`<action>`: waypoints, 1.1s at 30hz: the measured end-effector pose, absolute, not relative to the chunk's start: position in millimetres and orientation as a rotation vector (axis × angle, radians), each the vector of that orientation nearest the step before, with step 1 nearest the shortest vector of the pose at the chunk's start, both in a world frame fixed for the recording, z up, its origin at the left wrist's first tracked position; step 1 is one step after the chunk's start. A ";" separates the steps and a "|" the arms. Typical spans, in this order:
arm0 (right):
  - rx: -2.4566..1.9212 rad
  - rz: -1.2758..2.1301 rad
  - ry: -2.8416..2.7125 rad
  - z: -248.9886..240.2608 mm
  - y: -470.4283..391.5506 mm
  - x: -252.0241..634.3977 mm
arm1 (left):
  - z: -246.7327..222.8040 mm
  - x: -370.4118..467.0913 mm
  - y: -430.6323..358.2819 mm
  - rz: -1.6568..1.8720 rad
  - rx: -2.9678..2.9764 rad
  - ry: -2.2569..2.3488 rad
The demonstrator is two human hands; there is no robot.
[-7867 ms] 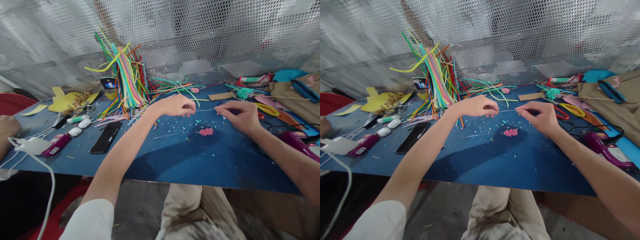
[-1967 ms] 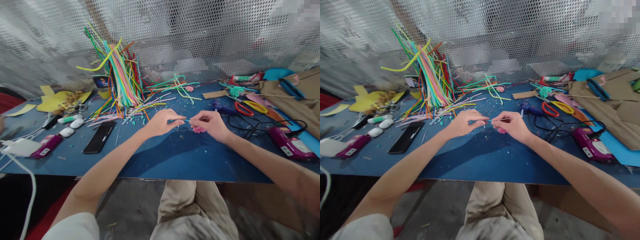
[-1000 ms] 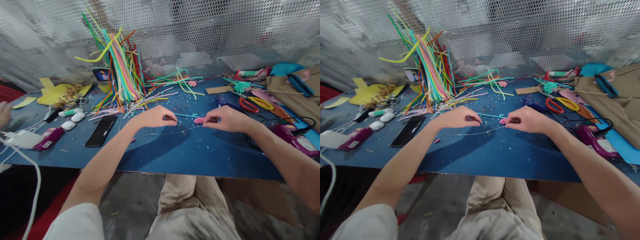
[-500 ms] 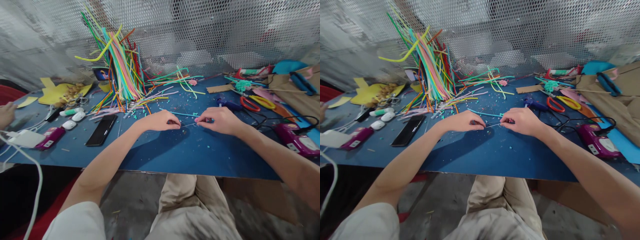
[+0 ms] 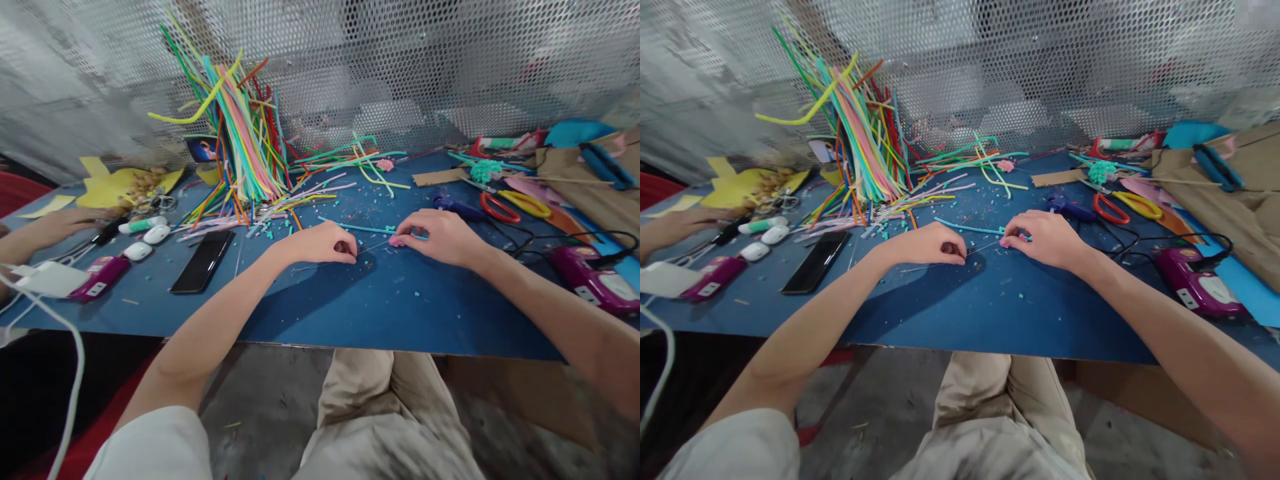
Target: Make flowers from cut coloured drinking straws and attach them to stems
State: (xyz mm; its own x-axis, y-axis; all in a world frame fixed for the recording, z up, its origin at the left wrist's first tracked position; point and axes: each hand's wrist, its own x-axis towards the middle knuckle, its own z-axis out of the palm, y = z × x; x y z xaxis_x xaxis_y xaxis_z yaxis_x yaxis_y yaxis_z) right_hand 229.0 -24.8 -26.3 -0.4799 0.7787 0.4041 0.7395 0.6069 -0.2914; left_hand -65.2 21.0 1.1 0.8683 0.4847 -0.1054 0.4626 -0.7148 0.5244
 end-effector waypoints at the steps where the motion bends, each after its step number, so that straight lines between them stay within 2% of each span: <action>1: -1.207 0.110 -2.334 -25.6 -24.1 230.7 | 1.7 -65.7 21.1 0.054 2.488 0.696; 6: -1.191 0.098 -2.375 -22.8 -22.0 237.6 | 3.0 -65.7 21.7 0.065 2.595 0.721; 9: -1.192 0.098 -2.408 -22.7 -22.7 237.6 | -1.8 -62.2 20.6 0.189 2.695 0.758; 19: -1.196 0.085 -2.478 -27.0 -20.9 238.4 | -43.3 -28.5 10.8 0.530 2.864 0.827; 27: -1.256 0.082 -2.405 -24.2 -19.1 246.0 | -58.1 -18.4 14.1 0.700 2.759 0.780; 33: -1.064 0.071 -2.568 -23.7 -6.4 259.6 | -54.0 -22.4 14.3 0.734 2.722 0.812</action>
State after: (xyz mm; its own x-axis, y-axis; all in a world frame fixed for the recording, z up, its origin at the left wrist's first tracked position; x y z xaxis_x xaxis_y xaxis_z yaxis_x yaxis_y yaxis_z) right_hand 259.6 -6.4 -23.7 -0.6521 0.6930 0.3074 0.6751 0.7153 -0.1805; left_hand -22.4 14.3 -54.0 0.7247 0.5594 0.4024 0.4563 -0.8271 0.3282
